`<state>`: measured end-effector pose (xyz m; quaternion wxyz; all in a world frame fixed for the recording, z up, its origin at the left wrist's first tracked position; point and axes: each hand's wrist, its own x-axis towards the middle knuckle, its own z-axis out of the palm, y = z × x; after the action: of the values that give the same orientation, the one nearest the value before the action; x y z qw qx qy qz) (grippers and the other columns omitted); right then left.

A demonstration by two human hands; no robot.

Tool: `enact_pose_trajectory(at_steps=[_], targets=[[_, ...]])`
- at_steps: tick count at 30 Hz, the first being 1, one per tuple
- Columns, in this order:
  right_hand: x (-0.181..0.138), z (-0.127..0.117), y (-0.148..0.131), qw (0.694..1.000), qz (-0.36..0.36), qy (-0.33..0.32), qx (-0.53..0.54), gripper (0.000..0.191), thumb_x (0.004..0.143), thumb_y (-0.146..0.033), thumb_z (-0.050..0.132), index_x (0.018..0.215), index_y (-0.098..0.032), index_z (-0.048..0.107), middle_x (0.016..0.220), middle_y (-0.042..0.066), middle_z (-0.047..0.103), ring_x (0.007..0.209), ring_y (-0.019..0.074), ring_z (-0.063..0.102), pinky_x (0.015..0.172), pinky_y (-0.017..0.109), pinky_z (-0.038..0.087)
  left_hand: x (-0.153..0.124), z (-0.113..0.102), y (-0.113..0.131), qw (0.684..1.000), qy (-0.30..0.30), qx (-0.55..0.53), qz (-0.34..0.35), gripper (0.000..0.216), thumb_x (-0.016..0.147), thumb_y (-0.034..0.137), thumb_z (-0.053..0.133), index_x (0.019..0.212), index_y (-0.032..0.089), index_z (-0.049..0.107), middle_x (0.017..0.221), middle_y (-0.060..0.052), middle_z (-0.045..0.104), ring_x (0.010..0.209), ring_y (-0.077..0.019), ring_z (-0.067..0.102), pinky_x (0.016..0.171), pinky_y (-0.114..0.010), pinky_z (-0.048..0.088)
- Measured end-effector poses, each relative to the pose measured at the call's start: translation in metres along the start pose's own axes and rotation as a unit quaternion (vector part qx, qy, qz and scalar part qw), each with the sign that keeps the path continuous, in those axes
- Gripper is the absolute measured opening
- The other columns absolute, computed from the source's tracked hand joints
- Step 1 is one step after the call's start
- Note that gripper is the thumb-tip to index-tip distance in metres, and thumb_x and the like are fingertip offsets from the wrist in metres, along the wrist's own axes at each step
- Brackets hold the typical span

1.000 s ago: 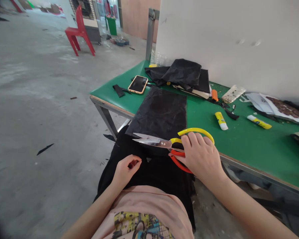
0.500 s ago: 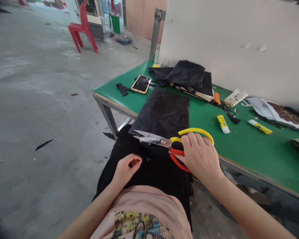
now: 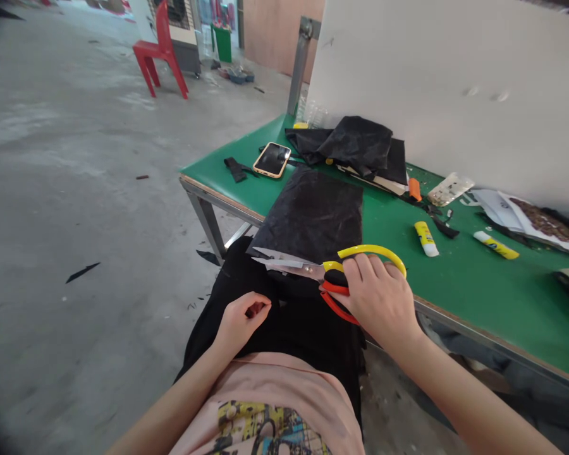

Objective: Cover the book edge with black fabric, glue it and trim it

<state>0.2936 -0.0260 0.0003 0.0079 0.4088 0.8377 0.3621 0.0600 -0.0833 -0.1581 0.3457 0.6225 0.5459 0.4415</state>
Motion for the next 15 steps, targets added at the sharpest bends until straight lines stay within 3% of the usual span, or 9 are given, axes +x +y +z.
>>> enact_pose_trajectory(at_steps=[15], targets=[[-0.0075, 0.0062, 0.0001, 0.999, 0.007, 0.039, 0.027, 0.031, 0.086, -0.047, 0.053, 0.074, -0.018, 0.05, 0.069, 0.002, 0.054, 0.068, 0.0172, 0.048, 0.059, 0.03, 0.025, -0.0002, 0.0004, 0.0012, 1.0, -0.008, 0.001, -0.006, 0.008, 0.083, 0.019, 0.055, 0.082, 0.02, 0.063, 0.067, 0.002, 0.054, 0.059, -0.01, 0.049, 0.058, -0.022, 0.039]])
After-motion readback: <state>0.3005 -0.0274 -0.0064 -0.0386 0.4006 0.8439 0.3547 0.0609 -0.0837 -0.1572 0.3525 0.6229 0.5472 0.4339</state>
